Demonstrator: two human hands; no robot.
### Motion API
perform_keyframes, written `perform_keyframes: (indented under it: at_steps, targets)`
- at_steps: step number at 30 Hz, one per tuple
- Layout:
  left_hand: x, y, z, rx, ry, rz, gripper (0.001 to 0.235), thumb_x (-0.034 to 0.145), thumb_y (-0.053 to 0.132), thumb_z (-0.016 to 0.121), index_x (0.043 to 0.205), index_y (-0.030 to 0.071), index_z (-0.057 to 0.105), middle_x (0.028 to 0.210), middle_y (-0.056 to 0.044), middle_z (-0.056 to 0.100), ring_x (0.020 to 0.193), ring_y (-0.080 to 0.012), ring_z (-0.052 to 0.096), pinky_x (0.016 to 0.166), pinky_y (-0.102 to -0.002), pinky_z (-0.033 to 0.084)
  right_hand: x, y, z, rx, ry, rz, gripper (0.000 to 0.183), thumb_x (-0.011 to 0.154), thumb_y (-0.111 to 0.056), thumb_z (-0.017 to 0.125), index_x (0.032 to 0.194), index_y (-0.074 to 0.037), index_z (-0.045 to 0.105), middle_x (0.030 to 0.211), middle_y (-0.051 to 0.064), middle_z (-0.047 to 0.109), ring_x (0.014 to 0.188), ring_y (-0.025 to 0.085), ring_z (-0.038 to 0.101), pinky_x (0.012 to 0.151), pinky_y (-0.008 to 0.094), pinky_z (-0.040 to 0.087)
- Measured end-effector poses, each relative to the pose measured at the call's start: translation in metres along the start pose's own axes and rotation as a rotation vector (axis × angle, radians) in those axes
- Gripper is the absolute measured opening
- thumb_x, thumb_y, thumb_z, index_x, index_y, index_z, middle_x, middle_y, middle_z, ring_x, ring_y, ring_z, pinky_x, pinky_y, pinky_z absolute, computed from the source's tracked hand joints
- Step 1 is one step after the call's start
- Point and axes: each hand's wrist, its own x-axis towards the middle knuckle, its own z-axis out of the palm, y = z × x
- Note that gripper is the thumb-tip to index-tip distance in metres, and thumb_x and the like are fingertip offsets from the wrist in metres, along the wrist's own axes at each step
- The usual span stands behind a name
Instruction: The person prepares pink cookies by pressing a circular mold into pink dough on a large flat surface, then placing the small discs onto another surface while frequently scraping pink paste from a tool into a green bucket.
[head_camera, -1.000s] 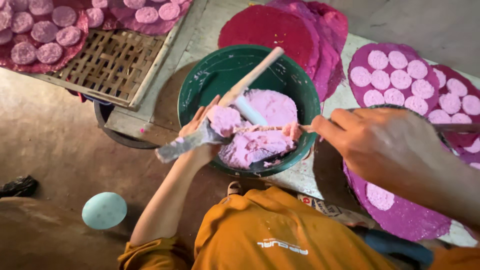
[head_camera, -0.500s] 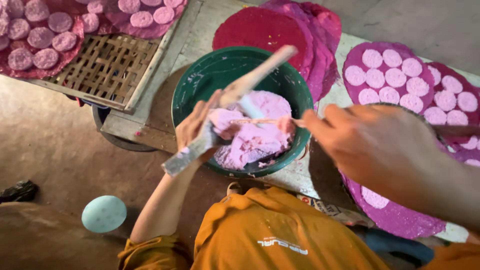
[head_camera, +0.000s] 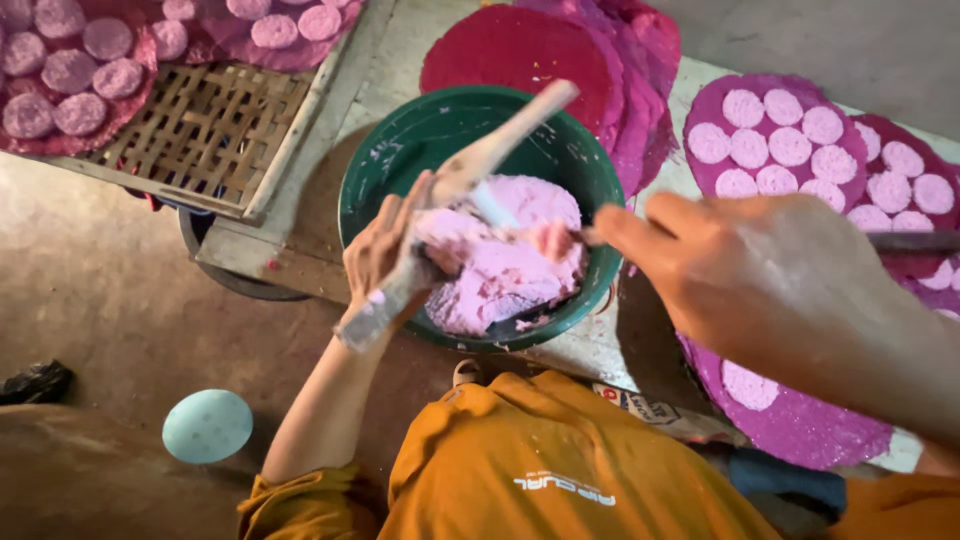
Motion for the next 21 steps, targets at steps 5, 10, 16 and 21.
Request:
perform_keyframes:
  at_steps: [5, 10, 16, 21]
  targets:
    - [0.001, 0.008, 0.004, -0.068, 0.068, 0.08, 0.089, 0.079, 0.057, 0.078, 0.151, 0.015, 0.048, 0.115, -0.01, 0.069, 0.092, -0.0322, 0.071, 0.075, -0.042, 0.059, 0.027, 0.001, -0.006, 0.0, 0.05, -0.093, 0.031, 0.086, -0.014, 0.06, 0.117, -0.017, 0.063, 0.078, 0.002, 0.063, 0.06, 0.022, 0.069, 0.045, 0.036, 0.053]
    - [0.0, 0.018, 0.031, -0.053, 0.016, 0.167, 0.072, 0.089, 0.045, 0.066, 0.153, 0.017, 0.046, 0.139, -0.01, 0.064, 0.11, -0.0328, 0.069, 0.085, -0.041, 0.058, 0.073, -0.068, -0.026, -0.17, 0.267, -0.239, 0.018, 0.086, -0.016, 0.058, 0.1, -0.005, 0.063, 0.081, 0.01, 0.069, 0.063, 0.024, 0.071, 0.049, 0.033, 0.056]
    - [-0.005, -0.01, 0.004, 0.045, 0.033, 0.022, 0.065, 0.083, 0.045, 0.072, 0.138, 0.02, 0.05, 0.137, -0.011, 0.064, 0.098, -0.0301, 0.068, 0.079, -0.039, 0.059, 0.037, -0.023, -0.021, 0.04, -0.019, -0.084, 0.034, 0.088, -0.012, 0.056, 0.122, -0.014, 0.058, 0.084, 0.006, 0.064, 0.061, 0.022, 0.07, 0.049, 0.037, 0.056]
    - [-0.003, -0.013, -0.009, 0.019, -0.018, -0.07, 0.083, 0.083, 0.041, 0.073, 0.158, 0.018, 0.047, 0.115, -0.01, 0.067, 0.094, -0.0286, 0.067, 0.081, -0.04, 0.059, 0.045, -0.009, -0.016, -0.078, -0.125, -0.056, 0.037, 0.093, -0.016, 0.054, 0.13, -0.021, 0.056, 0.084, 0.002, 0.063, 0.065, 0.022, 0.07, 0.052, 0.037, 0.056]
